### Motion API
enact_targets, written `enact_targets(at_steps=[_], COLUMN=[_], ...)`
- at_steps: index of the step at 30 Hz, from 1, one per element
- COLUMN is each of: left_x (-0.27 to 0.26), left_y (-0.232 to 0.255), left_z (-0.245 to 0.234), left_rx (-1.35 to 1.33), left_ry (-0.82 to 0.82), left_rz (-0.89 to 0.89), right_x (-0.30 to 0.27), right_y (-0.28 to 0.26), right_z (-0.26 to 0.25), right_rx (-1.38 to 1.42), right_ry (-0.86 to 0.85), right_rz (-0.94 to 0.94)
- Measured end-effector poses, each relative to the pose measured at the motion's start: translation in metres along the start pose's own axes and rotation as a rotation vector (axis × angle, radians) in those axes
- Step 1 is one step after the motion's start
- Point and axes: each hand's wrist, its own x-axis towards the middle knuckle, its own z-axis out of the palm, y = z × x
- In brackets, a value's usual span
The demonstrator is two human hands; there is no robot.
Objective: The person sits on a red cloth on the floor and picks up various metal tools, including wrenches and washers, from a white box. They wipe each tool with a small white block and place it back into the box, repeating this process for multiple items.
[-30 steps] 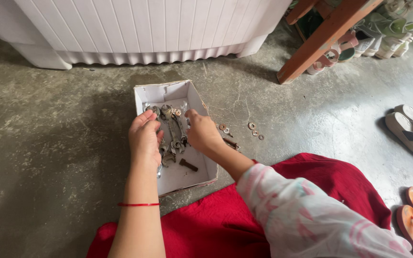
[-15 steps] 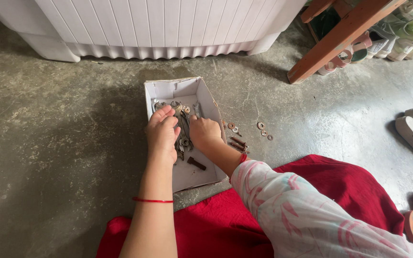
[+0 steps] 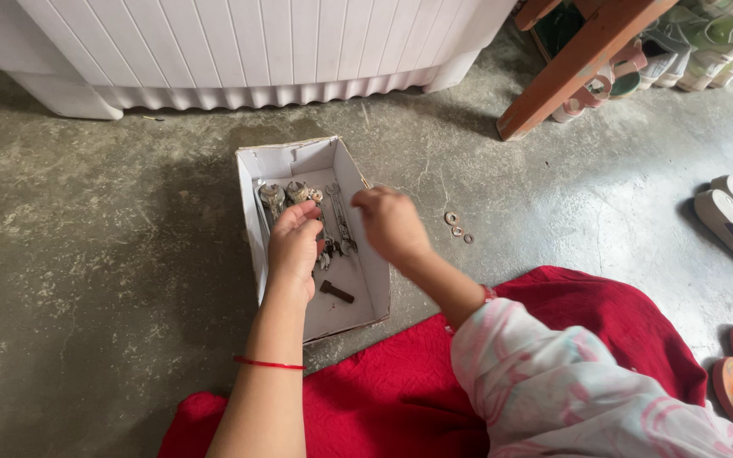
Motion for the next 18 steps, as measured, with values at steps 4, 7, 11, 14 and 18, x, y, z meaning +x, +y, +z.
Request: enact_targets(at_steps=[4,7,11,14,18], left_x=[-0.002,-0.002,0.001,0.003,0.003], left_y=[-0.007,-0.011,-0.016,-0.018,-0.023], left_z=[0.010,0.013,0.009,0.005,0.003], left_rx=[0.088,0.126,0.143,0.166,0.197], left_ry=[-0.052,-0.062,-0.047,-0.024,-0.009], left_rz=[-0.063,-0.083,-0.100,-0.122,-0.132], right_x=[-0.016,-0.034,-0.056,-0.068,-0.072], right_y=[0.053,0.082,0.094,0.093,0.096], right_z=[-0.035,-0.039,-0.026,-0.016,-0.007], right_rx=[-0.045,-0.102,-0.138,-0.139,-0.173], right_ry=[0.102,0.009,-0.262,-0.350,-0.332], right_rz=[0.075,0.066,0.188,0.156,0.174])
